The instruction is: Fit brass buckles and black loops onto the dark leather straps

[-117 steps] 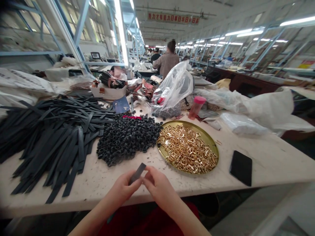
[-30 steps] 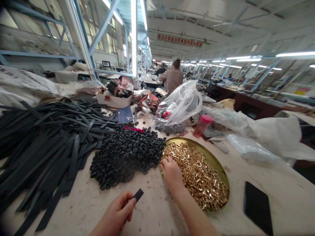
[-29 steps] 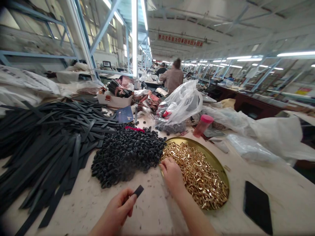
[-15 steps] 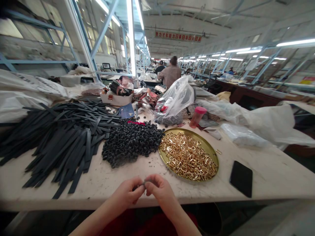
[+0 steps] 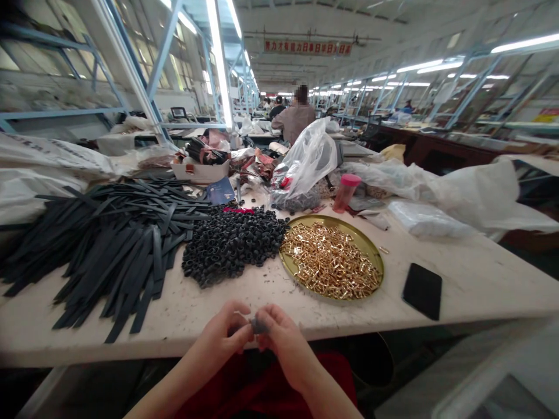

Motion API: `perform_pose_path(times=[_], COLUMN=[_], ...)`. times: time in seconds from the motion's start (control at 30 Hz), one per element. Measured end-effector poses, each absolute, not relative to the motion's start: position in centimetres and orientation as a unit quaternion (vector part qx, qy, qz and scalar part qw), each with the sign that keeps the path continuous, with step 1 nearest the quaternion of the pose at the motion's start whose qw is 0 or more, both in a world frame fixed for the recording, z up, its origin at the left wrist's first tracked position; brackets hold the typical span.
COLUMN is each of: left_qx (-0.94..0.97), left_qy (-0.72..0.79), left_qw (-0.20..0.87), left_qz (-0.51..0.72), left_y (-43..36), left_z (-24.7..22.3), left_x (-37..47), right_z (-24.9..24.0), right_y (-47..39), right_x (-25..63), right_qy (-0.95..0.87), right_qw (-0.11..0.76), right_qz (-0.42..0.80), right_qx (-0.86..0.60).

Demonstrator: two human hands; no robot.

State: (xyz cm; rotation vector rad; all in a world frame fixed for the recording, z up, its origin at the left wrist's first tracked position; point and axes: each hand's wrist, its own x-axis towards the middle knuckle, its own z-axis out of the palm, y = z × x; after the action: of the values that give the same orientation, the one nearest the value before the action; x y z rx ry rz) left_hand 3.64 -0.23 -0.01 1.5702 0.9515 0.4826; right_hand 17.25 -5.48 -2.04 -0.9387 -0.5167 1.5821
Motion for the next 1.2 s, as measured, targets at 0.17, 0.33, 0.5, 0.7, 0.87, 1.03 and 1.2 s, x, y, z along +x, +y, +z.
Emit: perform_pose_path(times=[0.17,0.33,0.5,0.7,0.87,1.03,1.2], left_qx=[0.736,0.733,0.605,0.511,0.468,0.493,0.485], left_qy=[0.465,0.463,0.422,0.419,0.420,0.415,0.397], left_qw=[0.464,0.482,0.651,0.729,0.760,0.753,0.773], left_qz=[0.162,0.129,0.179,0.178,0.164,0.133,0.097], left_y=[0.3,0.5,0.7,1.2,1.8,2.2,2.4], left_z=[-0.3,0.3,0.1,-0.8,-1.1,-1.6,-2.0], left_x=[3.5,3.7,3.8,3.5,3.1,3.3,3.2], right_z=[-3.4,-3.9,-4.7,-5.3,-4.8,-4.4,-4.0], right_y=[-5.7,-5.3,-4.2,-3.4,-2.9,-2.8,-2.8], right_x=[17.2,17.3,17.2,17.8,18.9,19.1,19.5], right_qy=[-0.209,-0.216,-0.318,-0.445,-0.549,-0.644,-0.698], right_qw=[0.509,0.521,0.556,0.471,0.372,0.302,0.268], right_qz=[0.748,0.727,0.533,0.369,0.393,0.335,0.329], right_qx=[-0.370,-0.392,-0.552,-0.666,-0.637,-0.618,-0.576])
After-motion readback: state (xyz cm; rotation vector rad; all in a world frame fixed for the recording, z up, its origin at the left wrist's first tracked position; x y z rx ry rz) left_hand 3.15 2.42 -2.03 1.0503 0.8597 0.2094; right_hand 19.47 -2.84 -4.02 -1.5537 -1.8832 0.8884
